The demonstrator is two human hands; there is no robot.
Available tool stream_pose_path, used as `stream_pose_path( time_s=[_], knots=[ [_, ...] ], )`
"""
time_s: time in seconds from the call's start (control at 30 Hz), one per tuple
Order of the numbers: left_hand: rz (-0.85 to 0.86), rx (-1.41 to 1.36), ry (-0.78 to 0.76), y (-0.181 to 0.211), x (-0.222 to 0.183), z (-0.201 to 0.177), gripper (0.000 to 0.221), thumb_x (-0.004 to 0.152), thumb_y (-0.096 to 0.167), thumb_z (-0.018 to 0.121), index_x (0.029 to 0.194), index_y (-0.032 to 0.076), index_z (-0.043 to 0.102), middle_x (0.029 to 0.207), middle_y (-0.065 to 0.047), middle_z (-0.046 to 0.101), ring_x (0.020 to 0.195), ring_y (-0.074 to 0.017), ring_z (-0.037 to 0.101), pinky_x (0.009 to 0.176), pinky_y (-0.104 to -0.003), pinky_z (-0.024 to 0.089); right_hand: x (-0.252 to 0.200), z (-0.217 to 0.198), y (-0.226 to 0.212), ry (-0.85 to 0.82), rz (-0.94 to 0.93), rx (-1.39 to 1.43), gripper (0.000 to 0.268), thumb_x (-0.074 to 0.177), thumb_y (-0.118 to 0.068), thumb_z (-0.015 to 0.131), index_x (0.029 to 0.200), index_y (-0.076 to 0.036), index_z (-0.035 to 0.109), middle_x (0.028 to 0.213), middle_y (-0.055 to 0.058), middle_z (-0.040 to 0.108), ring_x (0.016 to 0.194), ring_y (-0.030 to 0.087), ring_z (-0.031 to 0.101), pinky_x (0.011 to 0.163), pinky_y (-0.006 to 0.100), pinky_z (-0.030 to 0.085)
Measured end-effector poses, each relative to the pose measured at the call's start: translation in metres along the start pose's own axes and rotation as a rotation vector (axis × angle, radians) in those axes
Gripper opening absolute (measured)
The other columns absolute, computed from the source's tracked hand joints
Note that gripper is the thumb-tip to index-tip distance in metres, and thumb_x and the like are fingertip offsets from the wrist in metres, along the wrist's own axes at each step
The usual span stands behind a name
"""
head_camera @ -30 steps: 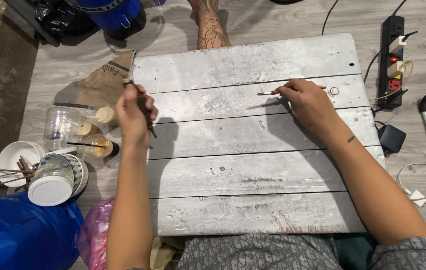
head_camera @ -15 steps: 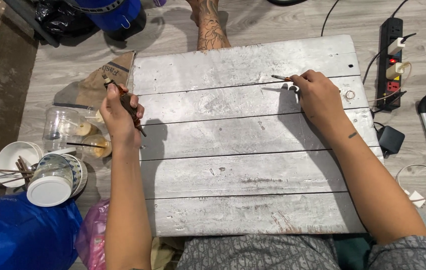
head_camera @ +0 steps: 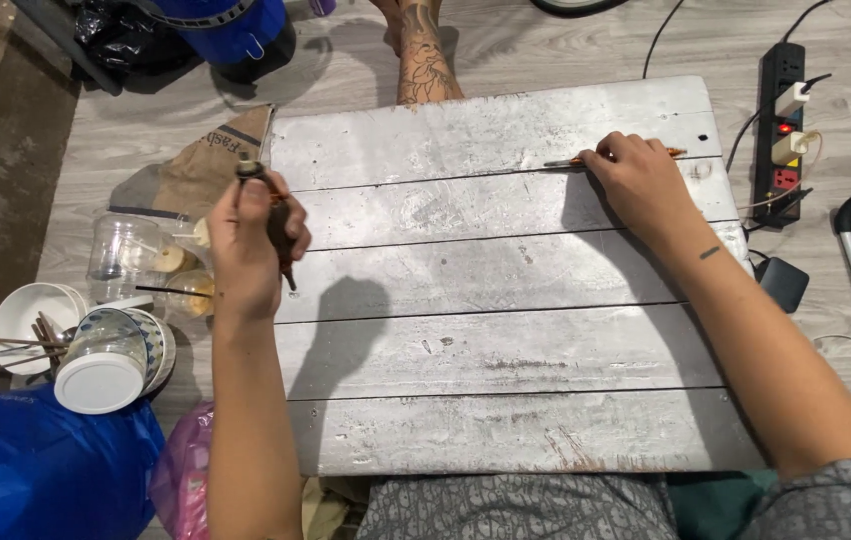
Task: Manually winding thin copper wire around the armature of a small electric motor rotor using hands and a small guiding tool.
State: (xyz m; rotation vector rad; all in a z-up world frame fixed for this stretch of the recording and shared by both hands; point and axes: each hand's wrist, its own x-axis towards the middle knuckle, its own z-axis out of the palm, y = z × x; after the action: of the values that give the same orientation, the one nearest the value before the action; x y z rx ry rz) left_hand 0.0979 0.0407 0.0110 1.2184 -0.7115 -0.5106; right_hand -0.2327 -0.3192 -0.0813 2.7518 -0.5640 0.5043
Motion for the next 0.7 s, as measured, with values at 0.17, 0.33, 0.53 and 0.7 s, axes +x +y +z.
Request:
stream_pose_path(
  time_s=[0.17, 0.33, 0.53, 0.7],
  knots=[
    [-0.046, 0.040, -0.218, 0.008, -0.012, 0.028, 0.034, 0.116, 0.035, 0.059, 0.104, 0.005, 0.065, 0.064, -0.011, 0.055, 0.048, -0.0182, 0.058, 0.043, -0.028, 0.047, 0.015, 0.014, 0.025, 0.059, -0.245, -0.079, 0.018, 0.114, -0.016, 0.073, 0.124, -0.024, 0.085, 0.119, 0.003, 0.078, 0.120, 0.021, 0.080, 0.121, 0.044, 0.054],
    [-0.174, 0.060, -0.508, -0.008, -0.021, 0.057, 0.032, 0.114, 0.031, 0.064, 0.109, 0.000, 0.071, 0.068, -0.012, 0.063, 0.056, -0.0163, 0.061, 0.044, -0.030, 0.054, 0.020, 0.014, 0.022, 0.042, -0.362, -0.050, 0.020, 0.110, -0.016, 0.073, 0.122, -0.027, 0.085, 0.121, -0.002, 0.080, 0.133, 0.017, 0.076, 0.135, 0.052, 0.044],
    [-0.228, 0.269, -0.729, -0.009, -0.029, 0.102, 0.035, 0.112, 0.036, 0.065, 0.105, 0.004, 0.075, 0.063, -0.005, 0.063, 0.052, -0.0113, 0.057, 0.044, -0.025, 0.050, 0.017, -0.006, -0.003, 0.091, -0.313, -0.087, 0.023, 0.109, -0.015, 0.076, 0.129, -0.025, 0.083, 0.128, -0.002, 0.082, 0.140, 0.016, 0.075, 0.133, 0.046, 0.045],
    [-0.234, 0.485, -0.723, 0.000, -0.033, 0.117, 0.040, 0.110, 0.047, 0.066, 0.103, 0.010, 0.076, 0.065, -0.006, 0.068, 0.061, -0.0175, 0.057, 0.058, -0.032, 0.047, -0.001, -0.084, -0.081, -0.349, 0.161, 1.297, 0.034, 0.115, -0.018, 0.053, 0.141, -0.002, 0.067, 0.121, 0.022, 0.079, 0.123, 0.038, 0.077, 0.113, 0.059, 0.055]
  ],
)
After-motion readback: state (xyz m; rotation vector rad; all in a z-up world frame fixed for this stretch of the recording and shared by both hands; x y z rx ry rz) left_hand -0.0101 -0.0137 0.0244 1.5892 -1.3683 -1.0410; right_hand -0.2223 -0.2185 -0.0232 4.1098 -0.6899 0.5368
